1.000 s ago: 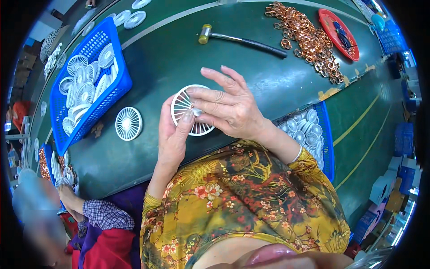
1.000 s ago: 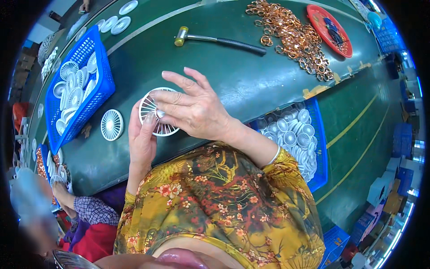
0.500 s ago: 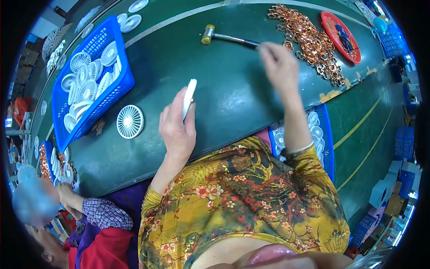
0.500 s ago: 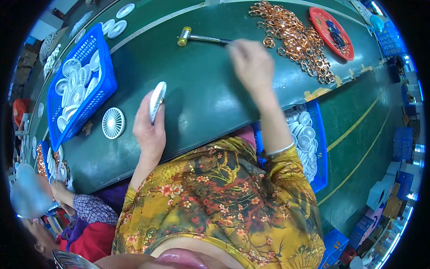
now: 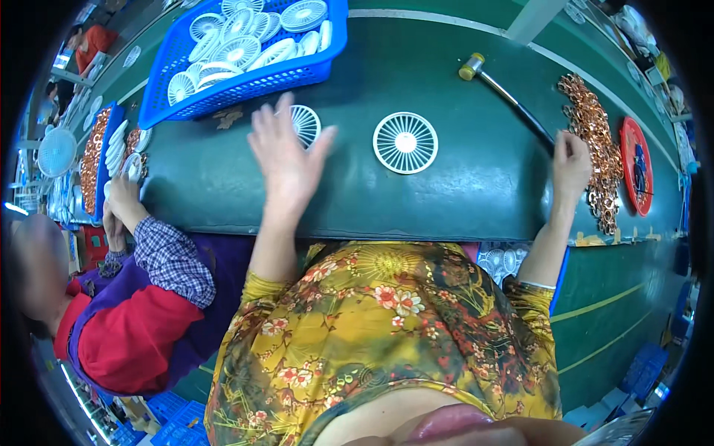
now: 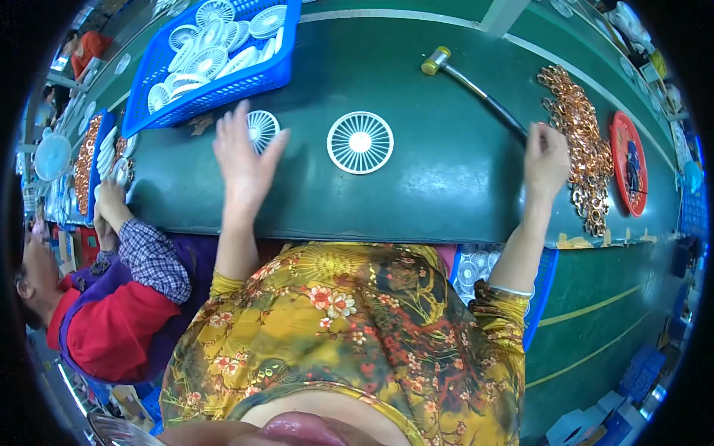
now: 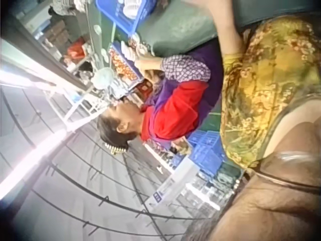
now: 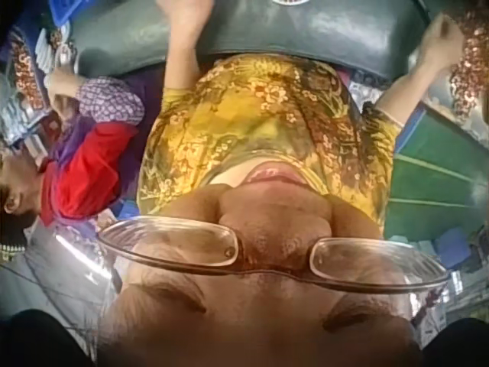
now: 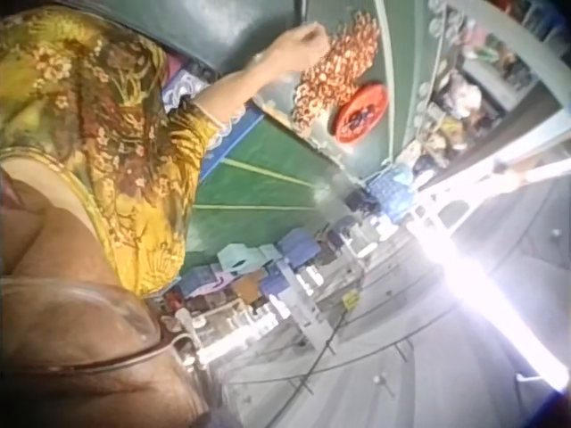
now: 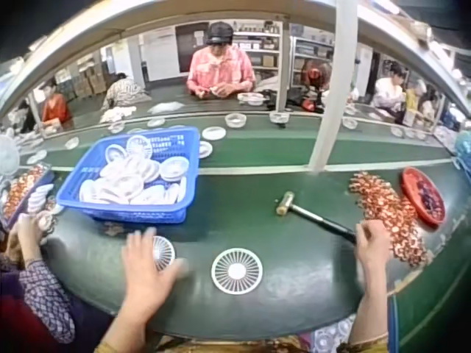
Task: Assembling metal rings into plastic fan guard frames using a small hammer on a production line.
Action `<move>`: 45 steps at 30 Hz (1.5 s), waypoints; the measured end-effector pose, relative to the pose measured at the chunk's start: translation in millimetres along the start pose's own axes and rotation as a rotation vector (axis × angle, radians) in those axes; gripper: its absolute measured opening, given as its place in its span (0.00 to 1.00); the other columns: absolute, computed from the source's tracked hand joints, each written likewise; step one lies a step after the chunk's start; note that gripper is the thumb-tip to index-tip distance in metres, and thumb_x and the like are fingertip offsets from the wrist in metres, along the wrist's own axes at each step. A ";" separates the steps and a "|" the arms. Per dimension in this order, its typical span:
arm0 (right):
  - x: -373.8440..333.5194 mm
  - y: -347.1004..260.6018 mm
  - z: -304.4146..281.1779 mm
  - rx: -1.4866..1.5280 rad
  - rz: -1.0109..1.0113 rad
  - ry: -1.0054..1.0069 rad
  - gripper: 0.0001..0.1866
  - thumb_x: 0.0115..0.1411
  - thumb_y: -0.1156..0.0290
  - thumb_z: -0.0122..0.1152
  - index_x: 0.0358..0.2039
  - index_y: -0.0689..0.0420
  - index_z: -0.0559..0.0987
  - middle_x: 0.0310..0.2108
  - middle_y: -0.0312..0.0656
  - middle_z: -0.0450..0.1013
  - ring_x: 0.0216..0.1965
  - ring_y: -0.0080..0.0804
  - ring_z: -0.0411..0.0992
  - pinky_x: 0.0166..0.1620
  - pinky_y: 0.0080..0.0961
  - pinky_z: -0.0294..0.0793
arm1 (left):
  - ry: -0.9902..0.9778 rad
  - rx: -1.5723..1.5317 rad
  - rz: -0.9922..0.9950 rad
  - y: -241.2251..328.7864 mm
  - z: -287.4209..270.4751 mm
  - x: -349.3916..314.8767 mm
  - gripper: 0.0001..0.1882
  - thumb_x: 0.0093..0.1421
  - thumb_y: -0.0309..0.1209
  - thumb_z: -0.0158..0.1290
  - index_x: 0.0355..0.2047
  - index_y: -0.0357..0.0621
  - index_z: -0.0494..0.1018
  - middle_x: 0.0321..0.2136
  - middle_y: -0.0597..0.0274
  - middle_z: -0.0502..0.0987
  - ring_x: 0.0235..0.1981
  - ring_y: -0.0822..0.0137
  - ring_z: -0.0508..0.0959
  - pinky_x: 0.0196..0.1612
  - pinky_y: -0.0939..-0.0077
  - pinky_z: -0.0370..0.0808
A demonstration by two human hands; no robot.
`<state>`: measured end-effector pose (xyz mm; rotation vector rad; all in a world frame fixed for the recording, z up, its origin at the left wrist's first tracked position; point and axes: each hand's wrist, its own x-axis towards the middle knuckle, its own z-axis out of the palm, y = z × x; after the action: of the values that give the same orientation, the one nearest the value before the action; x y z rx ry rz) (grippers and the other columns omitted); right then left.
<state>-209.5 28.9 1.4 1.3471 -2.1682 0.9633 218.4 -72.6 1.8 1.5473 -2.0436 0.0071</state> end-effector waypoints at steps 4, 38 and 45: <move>-19.3 -72.4 -7.3 0.330 -0.263 -0.013 0.04 0.54 0.75 0.66 0.29 0.59 0.79 0.30 0.42 0.76 0.31 0.35 0.74 0.35 0.29 0.73 | -0.105 -0.039 -0.247 -9.7 -23.1 3.5 0.46 0.44 0.43 0.68 0.58 0.34 0.60 0.47 0.37 0.70 0.49 0.44 0.69 0.52 0.55 0.67; -70.6 -202.1 -15.6 0.426 -0.377 -0.093 0.18 0.47 0.65 0.70 0.40 0.53 0.80 0.42 0.35 0.76 0.48 0.37 0.70 0.54 0.39 0.63 | -0.337 -1.307 -0.123 93.3 -2.3 -19.3 0.16 0.71 0.38 0.42 0.48 0.37 0.66 0.39 0.64 0.72 0.41 0.77 0.70 0.46 0.81 0.69; -61.0 -180.7 -32.8 0.597 -0.592 -0.326 0.14 0.50 0.67 0.68 0.39 0.54 0.83 0.48 0.35 0.76 0.57 0.41 0.67 0.59 0.42 0.62 | -0.711 -1.485 -0.131 82.9 -16.3 -19.8 0.23 0.65 0.39 0.51 0.53 0.36 0.62 0.43 0.57 0.72 0.44 0.73 0.73 0.46 0.77 0.73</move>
<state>-21.2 37.1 45.1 2.3896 -1.5331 1.2413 155.3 -22.3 33.9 0.6505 -1.5051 -1.8351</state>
